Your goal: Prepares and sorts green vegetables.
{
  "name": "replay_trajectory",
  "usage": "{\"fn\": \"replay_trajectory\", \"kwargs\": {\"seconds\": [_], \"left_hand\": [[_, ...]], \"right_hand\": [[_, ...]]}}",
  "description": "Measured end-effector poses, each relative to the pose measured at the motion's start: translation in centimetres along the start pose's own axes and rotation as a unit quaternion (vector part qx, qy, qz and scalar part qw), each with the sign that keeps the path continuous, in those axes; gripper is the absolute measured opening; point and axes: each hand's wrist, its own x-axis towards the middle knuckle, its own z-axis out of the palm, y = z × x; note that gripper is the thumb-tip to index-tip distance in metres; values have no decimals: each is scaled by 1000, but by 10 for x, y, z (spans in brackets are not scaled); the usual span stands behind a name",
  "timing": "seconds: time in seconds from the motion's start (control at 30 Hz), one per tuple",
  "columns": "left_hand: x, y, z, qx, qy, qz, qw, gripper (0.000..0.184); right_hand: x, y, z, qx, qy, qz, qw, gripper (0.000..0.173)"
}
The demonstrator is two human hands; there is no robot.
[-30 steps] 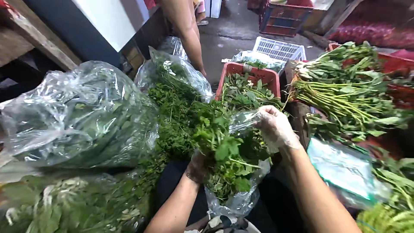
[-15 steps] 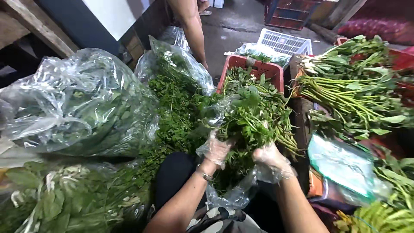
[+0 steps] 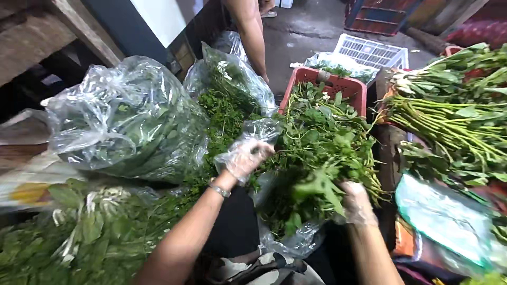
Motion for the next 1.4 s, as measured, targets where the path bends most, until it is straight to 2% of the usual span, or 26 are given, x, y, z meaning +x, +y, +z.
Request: {"fn": "replay_trajectory", "kwargs": {"seconds": [0.03,0.1,0.17,0.2,0.23,0.27,0.3,0.33,0.37,0.4,0.47,0.53,0.57,0.63,0.67,0.73,0.8,0.87,0.93,1.0,1.1,1.17,1.23,1.3,1.37,1.4], "left_hand": [[2,-1,-11,25,45,-38,998,31],[4,6,-31,83,82,-79,990,34],[7,13,-43,152,82,-43,984,28],[9,11,-44,177,94,14,979,21],[12,9,-47,200,96,68,973,14],[13,10,-50,225,82,104,965,11],[13,13,-53,249,62,128,958,11],[12,16,-56,264,40,135,954,11],[10,20,-58,276,10,116,954,14],[10,25,-61,297,-27,77,951,20],[14,30,-63,395,-91,45,913,21],[14,34,-66,429,-130,50,892,36],[12,38,-67,416,-149,56,895,52],[3,51,-69,370,-200,59,905,86],[0,55,-71,351,-220,56,908,96],[-4,60,-74,315,-237,20,919,103],[-10,63,-73,328,-234,-2,915,100],[-17,70,-59,351,-228,4,908,96],[-20,77,-44,378,-222,34,898,90],[-12,83,-39,386,-242,18,890,92],[14,75,-46,419,-273,-12,866,102],[20,74,-44,449,-280,-11,849,103],[14,80,-37,443,-311,23,840,87],[7,85,-33,436,-360,42,824,77],[-1,81,-37,425,-384,40,819,93],[-8,80,-39,424,-388,32,817,94]], "right_hand": [[0,1,-6,-9,4,2,1000,25],[-2,-1,-16,-54,-8,12,998,34],[-8,-7,-19,-143,-43,32,988,40],[-7,-7,-20,-206,-81,29,975,41],[-5,-7,-23,-282,-137,11,950,40],[-2,-8,-25,-364,-210,-28,907,37],[2,-10,-23,-432,-282,-81,853,33],[2,-16,-17,-455,-332,-111,819,31],[-3,-28,-7,-435,-367,-85,818,35],[-7,-36,3,-381,-392,-53,836,41],[-10,-48,20,-288,-431,-2,855,47],[-7,-59,34,-282,-461,4,841,47],[-4,-63,43,-305,-476,1,825,43],[3,-68,62,-345,-481,16,806,35],[6,-67,70,-344,-459,51,818,35],[18,-52,81,-276,-373,150,873,43],[34,-32,86,-244,-331,173,895,45],[39,-24,91,-277,-328,155,890,42],[30,-30,96,-337,-347,121,867,37],[14,-43,92,-356,-389,56,848,39],[7,-41,75,-367,-468,-78,800,55],[1,-42,67,-364,-508,-122,772,56],[1,-47,65,-378,-532,-112,749,58],[6,-47,66,-384,-521,-59,759,53],[11,-43,71,-379,-485,30,788,47],[13,-39,76,-378,-463,72,799,47]]}}
